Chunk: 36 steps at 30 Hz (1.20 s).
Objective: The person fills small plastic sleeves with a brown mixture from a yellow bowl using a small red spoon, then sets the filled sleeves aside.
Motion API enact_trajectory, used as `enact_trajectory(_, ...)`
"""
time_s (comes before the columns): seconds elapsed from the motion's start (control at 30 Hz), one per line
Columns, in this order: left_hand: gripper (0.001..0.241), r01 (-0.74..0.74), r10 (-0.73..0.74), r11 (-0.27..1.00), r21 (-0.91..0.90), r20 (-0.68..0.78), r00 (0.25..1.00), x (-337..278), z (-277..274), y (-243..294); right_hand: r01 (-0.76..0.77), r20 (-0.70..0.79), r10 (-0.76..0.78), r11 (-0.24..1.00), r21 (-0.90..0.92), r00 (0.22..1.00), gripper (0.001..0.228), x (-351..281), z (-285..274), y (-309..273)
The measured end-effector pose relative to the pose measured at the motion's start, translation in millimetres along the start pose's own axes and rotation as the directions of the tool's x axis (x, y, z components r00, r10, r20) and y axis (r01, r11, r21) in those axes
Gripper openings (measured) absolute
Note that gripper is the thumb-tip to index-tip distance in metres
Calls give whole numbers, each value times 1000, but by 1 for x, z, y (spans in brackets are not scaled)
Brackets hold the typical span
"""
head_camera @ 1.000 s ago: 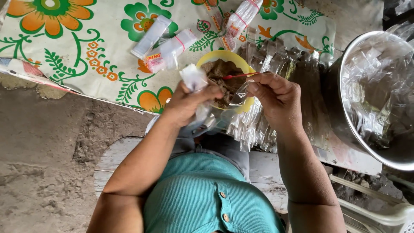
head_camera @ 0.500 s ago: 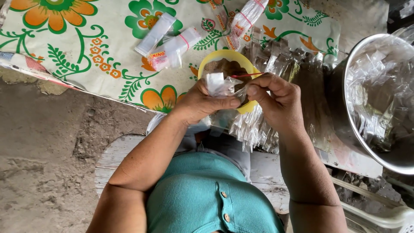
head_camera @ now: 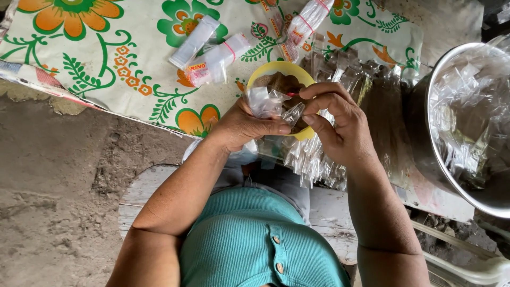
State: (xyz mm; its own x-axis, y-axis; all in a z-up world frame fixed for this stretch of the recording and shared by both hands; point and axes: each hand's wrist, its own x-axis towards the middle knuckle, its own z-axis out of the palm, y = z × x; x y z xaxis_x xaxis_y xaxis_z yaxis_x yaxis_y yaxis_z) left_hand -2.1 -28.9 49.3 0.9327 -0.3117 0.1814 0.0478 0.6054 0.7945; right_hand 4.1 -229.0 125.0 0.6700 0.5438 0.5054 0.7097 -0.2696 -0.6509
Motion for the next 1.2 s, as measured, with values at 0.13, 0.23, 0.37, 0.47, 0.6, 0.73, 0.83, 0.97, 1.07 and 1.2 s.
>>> enact_trajectory(0.13, 15, 8, -8, 1000, 5, -20, 1000, -2, -12, -7, 5, 10, -5, 1000, -21, 1000, 8, 3, -2, -1)
enact_trajectory(0.23, 16, 12, -11, 1000, 12, -30, 999, 0, -18, -12, 8, 0, -8, 1000, -12, 1000, 8, 9, 2, -1)
enact_trajectory(0.37, 17, 19, -18, 1000, 19, -44, 999, 1, -27, -19, 14, 27, -12, 997, -72, 1000, 7, 3, 11, 12)
enact_trajectory(0.47, 19, 23, -18, 997, 67, -78, 997, 1, -20, 2, 45, -3, -46, 992, -114, 999, 7, 9, 10, 2)
enact_trajectory(0.6, 20, 47, -29, 990, 129, -133, 991, -12, -27, 8, 18, -23, -22, 990, -140, 999, 6, 3, 1, 44)
enact_trajectory(0.73, 23, 113, -27, 955, 276, -296, 955, -24, -56, -6, 90, 177, 45, 722, -687, 983, 13, -7, 13, 100)
enact_trajectory(0.83, 23, 161, -33, 926, 341, -353, 935, -30, -69, -9, 167, 235, 46, 573, -802, 971, 9, -10, 28, 123)
enact_trajectory(0.97, 25, 220, -67, 903, 369, -385, 921, -33, -80, -7, 163, 260, 73, 611, -775, 963, 13, -14, 25, 131)
enact_trajectory(1.07, 28, 229, -72, 903, 362, -398, 914, -33, -88, -12, 98, 327, 145, 774, -625, 934, 33, 4, 19, 106)
enact_trajectory(1.2, 32, 228, -85, 921, 316, -409, 908, -31, -84, -12, 23, 383, 251, 811, -585, 889, 25, 6, 28, 102)
